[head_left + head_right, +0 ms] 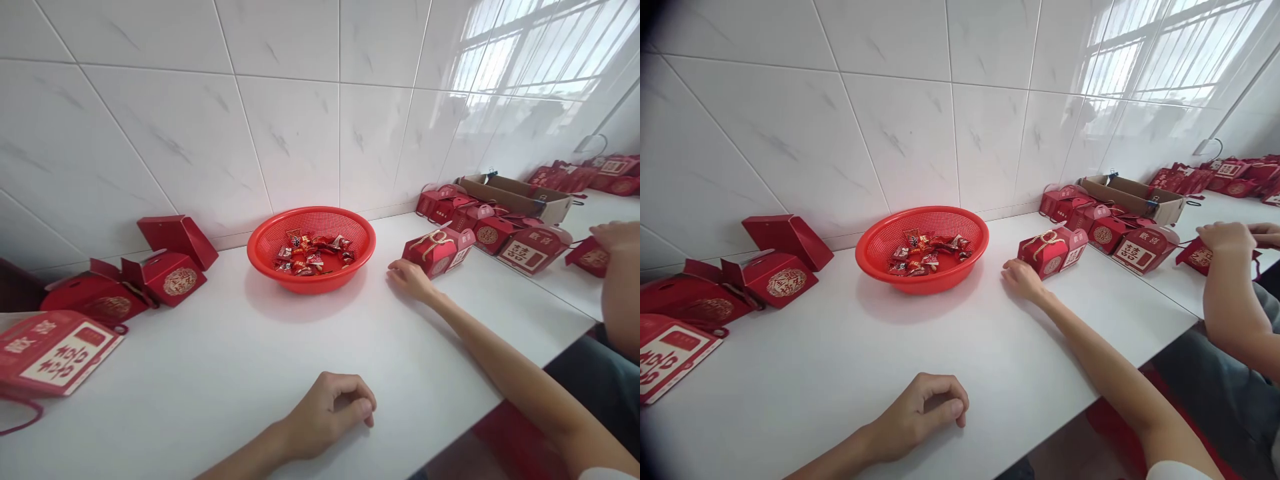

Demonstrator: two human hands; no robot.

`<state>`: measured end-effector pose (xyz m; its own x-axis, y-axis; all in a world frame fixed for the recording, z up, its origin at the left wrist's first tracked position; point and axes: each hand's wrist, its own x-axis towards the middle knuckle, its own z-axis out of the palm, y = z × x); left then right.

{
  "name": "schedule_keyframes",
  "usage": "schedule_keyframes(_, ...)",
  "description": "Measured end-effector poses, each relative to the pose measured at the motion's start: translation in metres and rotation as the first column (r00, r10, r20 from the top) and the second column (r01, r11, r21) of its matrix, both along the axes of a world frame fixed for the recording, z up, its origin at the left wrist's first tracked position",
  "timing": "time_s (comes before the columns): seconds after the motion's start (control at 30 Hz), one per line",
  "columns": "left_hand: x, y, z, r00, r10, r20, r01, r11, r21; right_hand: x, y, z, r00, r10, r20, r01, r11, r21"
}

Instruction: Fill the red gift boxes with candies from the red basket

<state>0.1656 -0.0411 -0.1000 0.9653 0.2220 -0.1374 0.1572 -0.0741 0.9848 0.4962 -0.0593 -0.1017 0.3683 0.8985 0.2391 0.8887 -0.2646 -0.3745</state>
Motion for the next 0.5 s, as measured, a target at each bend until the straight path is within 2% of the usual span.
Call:
schedule_keyframes(0.23, 0.001, 0.000, 0.001, 1.000, 0.007, -0.002, -0.007, 1.000, -0.023, 0.050, 0.005, -0.004, 0.986, -0.166, 0.018, 0.164, 0.983, 0.078)
schedule_keyframes(0.5, 0.002, -0.003, -0.001, 0.999, 0.020, 0.029, -0.018, 0.996, -0.089, 0.067, 0.013, -0.007, 0.980, -0.200, 0.011, 0.196, 0.969, 0.148)
